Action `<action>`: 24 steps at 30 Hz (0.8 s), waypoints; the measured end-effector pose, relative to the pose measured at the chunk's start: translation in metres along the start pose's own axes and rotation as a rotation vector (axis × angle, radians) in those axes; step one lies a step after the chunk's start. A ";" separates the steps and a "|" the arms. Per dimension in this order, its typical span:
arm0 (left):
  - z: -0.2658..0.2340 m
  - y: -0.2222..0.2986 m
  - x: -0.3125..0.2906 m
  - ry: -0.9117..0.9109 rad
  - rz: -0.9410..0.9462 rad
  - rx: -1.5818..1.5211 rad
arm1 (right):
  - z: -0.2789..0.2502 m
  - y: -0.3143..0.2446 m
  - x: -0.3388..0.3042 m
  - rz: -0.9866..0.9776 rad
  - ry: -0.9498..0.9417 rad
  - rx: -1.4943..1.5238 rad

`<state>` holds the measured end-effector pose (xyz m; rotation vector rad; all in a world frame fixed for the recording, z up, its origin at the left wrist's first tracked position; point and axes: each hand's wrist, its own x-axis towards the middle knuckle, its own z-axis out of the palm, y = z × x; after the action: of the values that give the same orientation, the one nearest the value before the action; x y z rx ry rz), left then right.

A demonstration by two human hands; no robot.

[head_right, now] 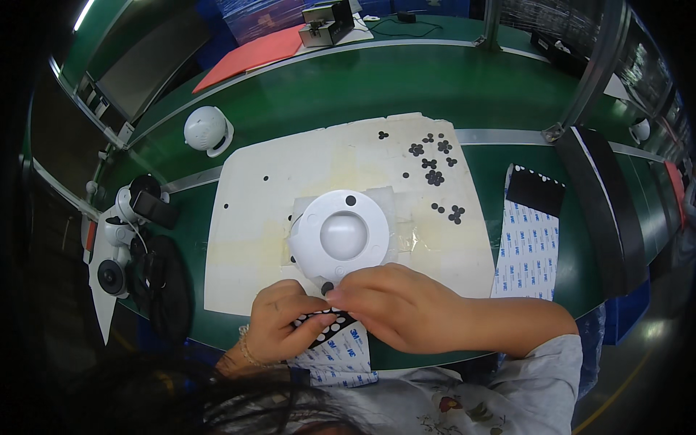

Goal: The person repeatedly picks small black circular components from a sheet and places them into holes on white dome-shaped housings. They handle the housings one at a time, rotating them to access different holes, and set each completed unit aside on the green workbench.

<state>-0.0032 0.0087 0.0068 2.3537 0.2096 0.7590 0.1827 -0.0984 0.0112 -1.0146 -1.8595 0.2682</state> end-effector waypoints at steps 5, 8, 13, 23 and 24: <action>0.000 -0.003 -0.003 0.022 0.027 -0.035 | -0.007 -0.007 0.010 0.072 -0.258 0.068; 0.002 -0.002 -0.001 0.018 0.038 -0.023 | -0.003 -0.001 0.000 -0.051 -0.184 0.012; 0.002 0.000 -0.002 0.027 0.020 0.006 | -0.014 -0.010 0.017 0.281 -0.506 0.274; 0.008 -0.002 -0.003 0.194 0.142 0.242 | -0.006 0.022 0.024 0.147 0.165 0.207; 0.009 -0.005 -0.005 0.170 0.149 0.267 | -0.008 0.027 0.036 0.181 0.138 0.233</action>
<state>-0.0018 0.0063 -0.0038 2.5780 0.2213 1.0622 0.1964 -0.0562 0.0231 -1.0136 -1.5731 0.4981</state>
